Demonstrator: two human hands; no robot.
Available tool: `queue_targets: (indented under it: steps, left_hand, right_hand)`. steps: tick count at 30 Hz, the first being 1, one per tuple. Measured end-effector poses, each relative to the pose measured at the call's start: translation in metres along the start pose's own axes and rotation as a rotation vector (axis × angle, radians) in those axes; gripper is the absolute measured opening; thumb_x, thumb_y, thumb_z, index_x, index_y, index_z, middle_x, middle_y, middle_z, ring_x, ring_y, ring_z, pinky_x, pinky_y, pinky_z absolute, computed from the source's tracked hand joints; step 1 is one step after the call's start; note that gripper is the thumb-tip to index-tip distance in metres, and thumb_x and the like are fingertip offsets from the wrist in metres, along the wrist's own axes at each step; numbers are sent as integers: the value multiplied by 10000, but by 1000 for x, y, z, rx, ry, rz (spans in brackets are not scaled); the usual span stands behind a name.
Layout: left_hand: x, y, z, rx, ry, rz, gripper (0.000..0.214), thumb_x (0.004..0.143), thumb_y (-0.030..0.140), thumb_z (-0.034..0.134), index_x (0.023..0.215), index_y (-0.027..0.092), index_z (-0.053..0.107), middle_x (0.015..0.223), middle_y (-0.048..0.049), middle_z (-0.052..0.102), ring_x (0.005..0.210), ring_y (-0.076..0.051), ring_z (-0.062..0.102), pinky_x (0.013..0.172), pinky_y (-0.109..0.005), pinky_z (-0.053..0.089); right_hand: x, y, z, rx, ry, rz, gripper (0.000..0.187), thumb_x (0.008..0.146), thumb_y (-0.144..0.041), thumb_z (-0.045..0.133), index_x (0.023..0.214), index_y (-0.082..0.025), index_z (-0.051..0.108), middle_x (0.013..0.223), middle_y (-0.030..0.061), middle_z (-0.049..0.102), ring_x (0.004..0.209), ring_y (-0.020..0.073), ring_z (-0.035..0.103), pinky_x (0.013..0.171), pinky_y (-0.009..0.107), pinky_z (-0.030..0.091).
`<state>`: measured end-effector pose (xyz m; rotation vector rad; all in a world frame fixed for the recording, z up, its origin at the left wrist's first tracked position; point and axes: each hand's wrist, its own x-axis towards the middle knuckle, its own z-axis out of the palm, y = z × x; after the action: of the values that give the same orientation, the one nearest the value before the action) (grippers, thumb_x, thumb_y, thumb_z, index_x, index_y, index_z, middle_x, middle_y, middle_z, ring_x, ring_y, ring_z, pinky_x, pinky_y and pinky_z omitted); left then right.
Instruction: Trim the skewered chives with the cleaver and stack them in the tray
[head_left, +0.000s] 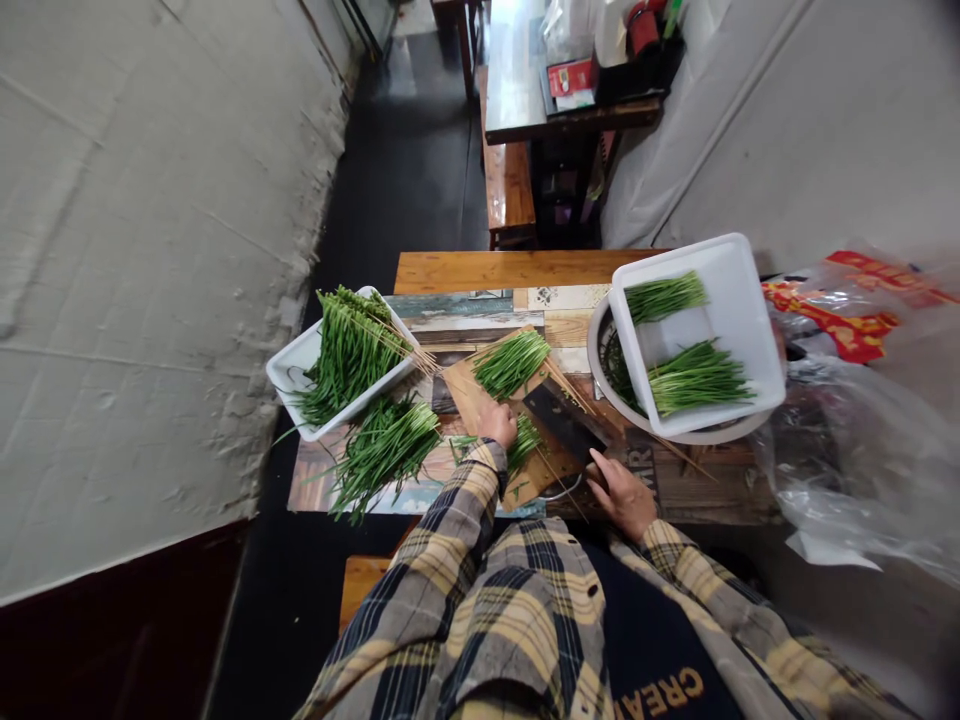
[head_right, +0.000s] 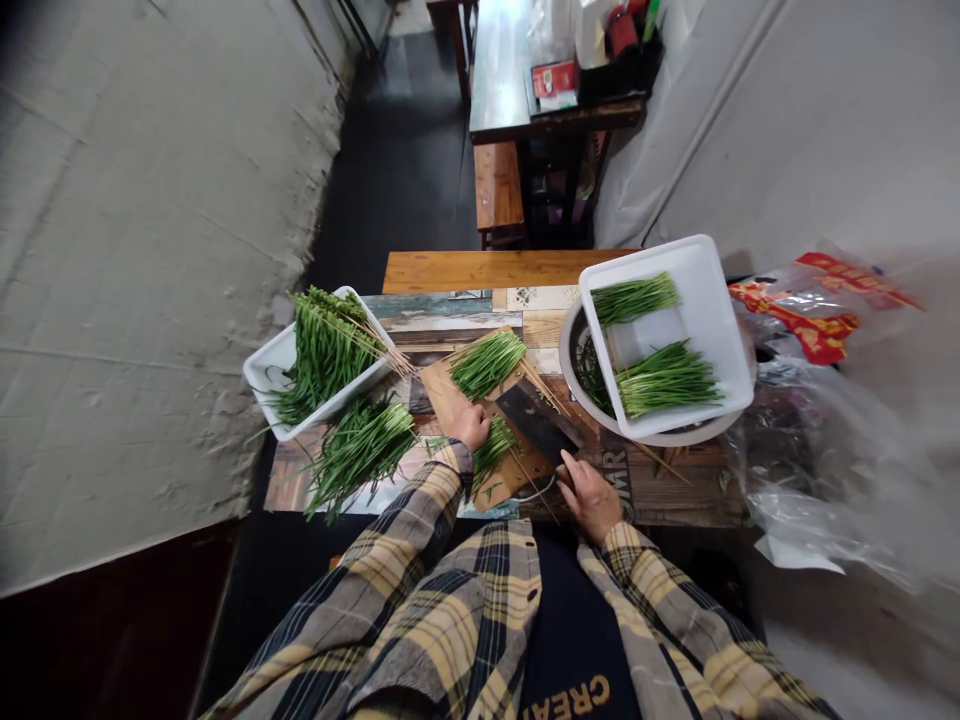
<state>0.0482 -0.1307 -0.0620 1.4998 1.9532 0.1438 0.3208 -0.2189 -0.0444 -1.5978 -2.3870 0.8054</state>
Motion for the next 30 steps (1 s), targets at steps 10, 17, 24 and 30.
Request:
queue_targets:
  steps: [10, 17, 24, 30]
  left_hand:
    - [-13, -20, -6, -66, -3, 112, 172, 774, 159, 479, 867, 186, 621, 874, -40, 644, 820, -159, 567, 784, -298, 440]
    - [-13, -21, 3, -64, -3, 113, 110, 758, 192, 550, 724, 182, 653, 803, -52, 641, 833, -185, 564, 814, -320, 422]
    - [-18, -23, 8, -93, 15, 117, 83, 754, 177, 553, 700, 170, 615, 769, -55, 600, 841, -200, 530, 810, -342, 400]
    - [-24, -31, 8, -201, -42, 138, 87, 760, 161, 523, 700, 172, 586, 690, 12, 568, 693, -127, 506, 683, -247, 396]
  right_hand:
    - [2, 5, 14, 4, 44, 0, 484, 870, -270, 460, 1343, -183, 405, 1077, 113, 563, 988, 229, 557, 833, 354, 481]
    - [32, -39, 11, -51, -93, -103, 265, 920, -292, 394, 1074, -191, 586, 948, 79, 607, 889, 182, 557, 806, 287, 425]
    - [62, -73, 38, -38, -156, 77, 136, 859, -284, 495, 854, -187, 590, 908, 76, 616, 853, 184, 557, 738, 268, 377]
    - [62, -72, 53, 107, -132, 193, 221, 875, -258, 390, 852, -185, 597, 802, 45, 645, 754, 158, 590, 681, 250, 386]
